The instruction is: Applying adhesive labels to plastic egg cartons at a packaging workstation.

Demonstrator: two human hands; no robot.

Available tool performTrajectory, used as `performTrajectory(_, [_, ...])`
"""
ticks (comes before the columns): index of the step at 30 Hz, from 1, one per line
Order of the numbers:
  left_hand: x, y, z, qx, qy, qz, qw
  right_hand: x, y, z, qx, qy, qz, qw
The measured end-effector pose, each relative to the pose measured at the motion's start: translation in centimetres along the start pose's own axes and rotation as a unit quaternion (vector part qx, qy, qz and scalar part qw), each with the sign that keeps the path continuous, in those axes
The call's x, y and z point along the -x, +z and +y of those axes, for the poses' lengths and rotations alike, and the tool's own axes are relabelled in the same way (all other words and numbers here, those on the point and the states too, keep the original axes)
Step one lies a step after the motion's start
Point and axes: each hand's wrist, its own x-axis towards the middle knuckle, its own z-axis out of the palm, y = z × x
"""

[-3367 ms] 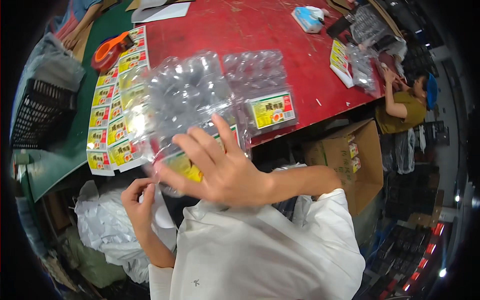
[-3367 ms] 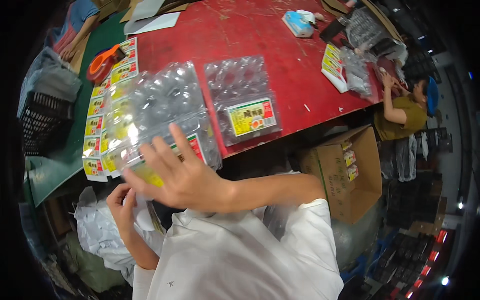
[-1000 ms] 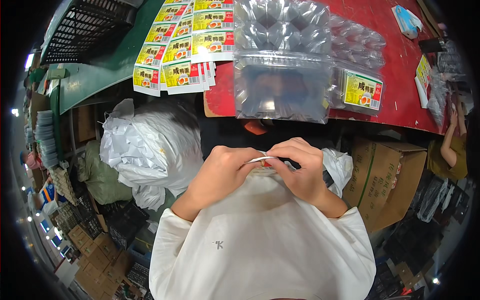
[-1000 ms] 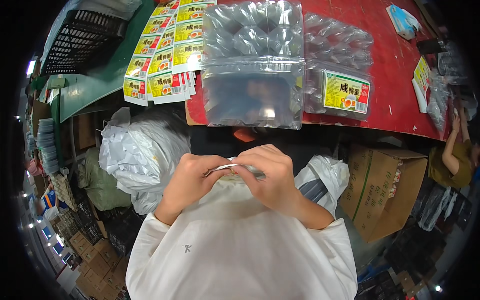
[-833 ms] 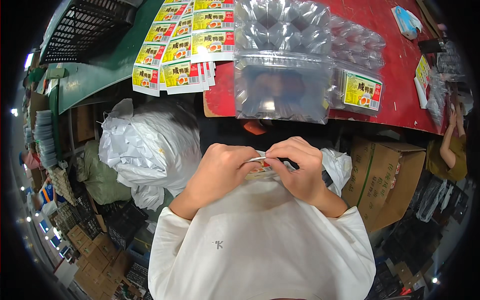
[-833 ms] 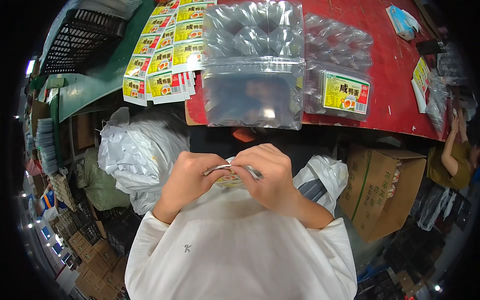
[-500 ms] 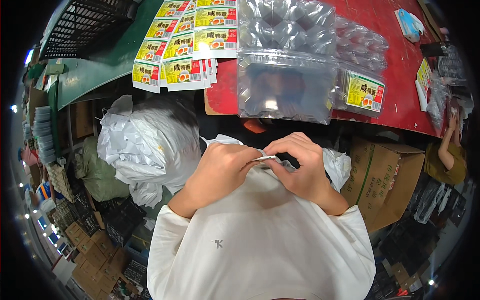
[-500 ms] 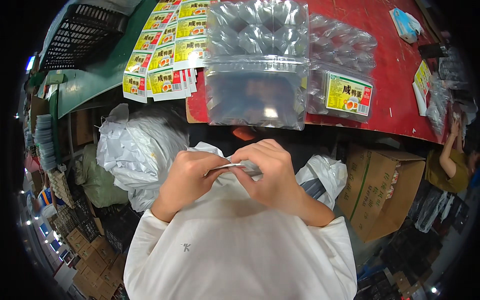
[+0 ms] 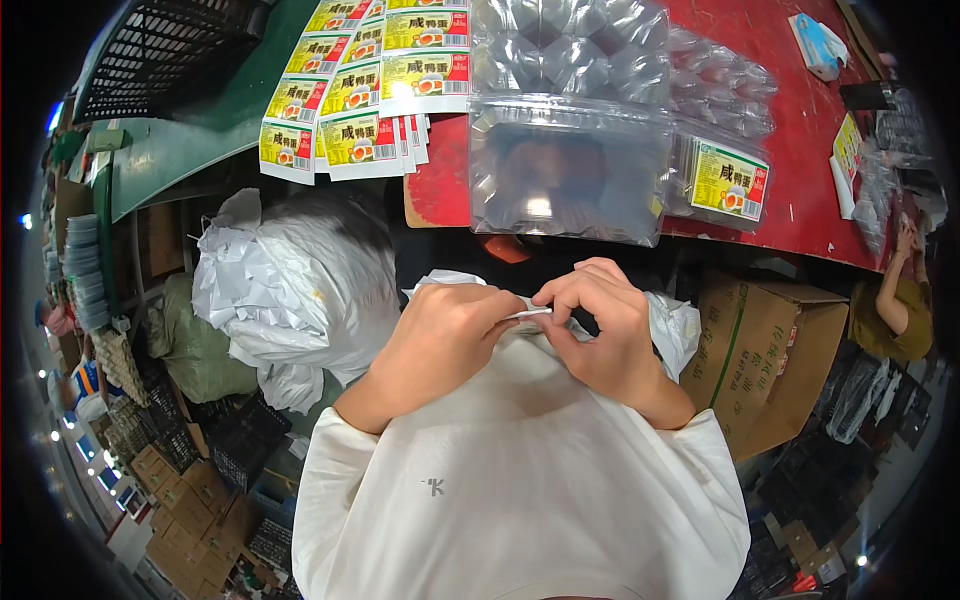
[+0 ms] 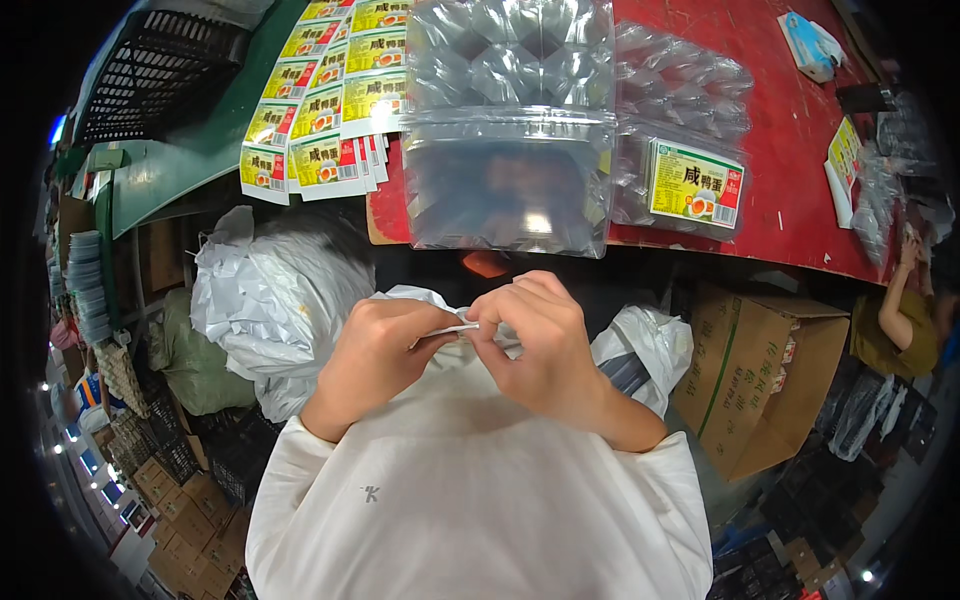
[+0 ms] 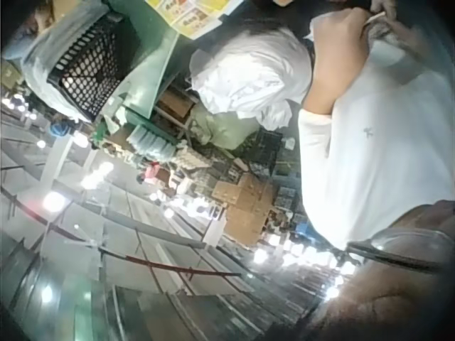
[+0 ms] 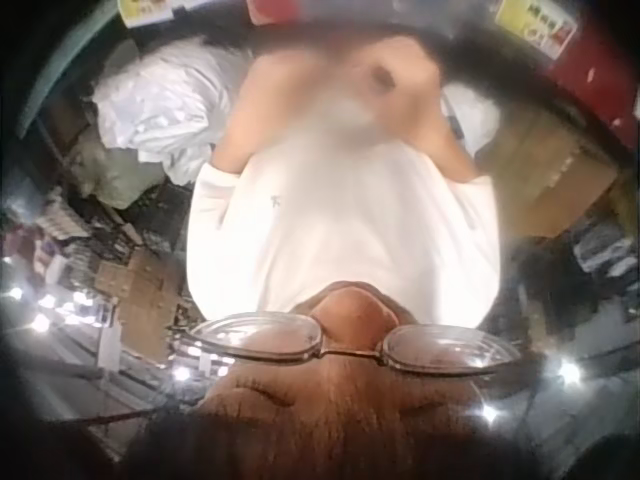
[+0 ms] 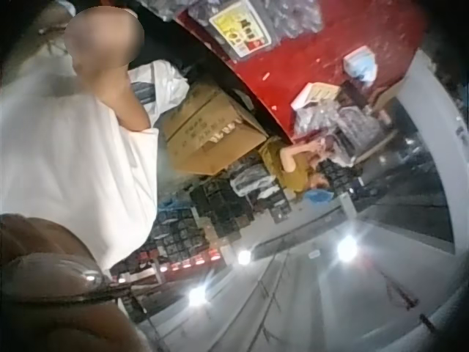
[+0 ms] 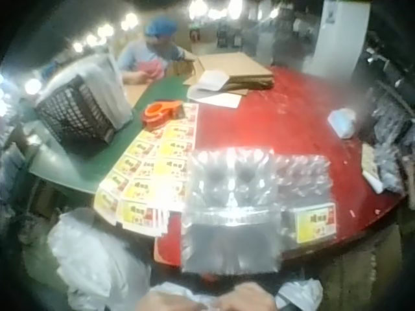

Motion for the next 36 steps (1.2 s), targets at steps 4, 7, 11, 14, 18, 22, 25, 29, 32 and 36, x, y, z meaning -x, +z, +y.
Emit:
performTrajectory(4, [-0.1, 0.0, 0.0, 0.002, 0.003, 0.017, 1.000, -0.4, -0.1, -0.4, 0.012, 0.028, 0.004, 1.000])
performTrajectory(7, [-0.2, -0.1, -0.2, -0.005, 0.001, 0.005, 1.000, -0.3, -0.3, 0.0, 0.032, 0.014, 0.001, 0.999])
performTrajectory(11, [-0.4, -0.4, -0.2, -0.008, -0.016, -0.012, 1.000, -0.1, 0.0, 0.3, 0.018, -0.022, 0.010, 1.000])
performTrajectory(14, [-0.6, -0.7, -0.9, -0.004, -0.010, -0.022, 1.000, 0.0, 0.2, 0.1, 0.079, -0.095, 0.050, 0.991])
performTrajectory(18, [-1.1, -2.5, -2.0, 0.212, 0.026, -0.148, 0.966, 0.6, -0.4, -2.0, 0.151, -0.247, 0.049, 0.956])
performTrajectory(22, [-1.8, -2.6, -2.2, 0.361, -0.007, -0.216, 0.907, 1.2, -0.9, -4.9, 0.188, -0.316, 0.035, 0.929])
performTrajectory(25, [-2.3, -1.3, -3.6, 0.377, -0.124, -0.178, 0.900, 0.3, -1.3, -6.6, 0.186, -0.374, 0.034, 0.908])
performTrajectory(29, [-1.4, -1.1, -4.6, 0.394, -0.191, -0.075, 0.896, -2.4, -3.1, -7.2, 0.071, -0.404, 0.052, 0.911])
performTrajectory(32, [-0.4, -1.5, -4.9, 0.355, -0.174, -0.048, 0.917, -3.1, -4.7, -6.0, -0.075, -0.335, 0.042, 0.938])
performTrajectory(36, [-0.8, -3.2, -2.4, 0.224, -0.173, 0.079, 0.956, -4.0, -6.8, -3.2, -0.117, -0.183, 0.189, 0.958])
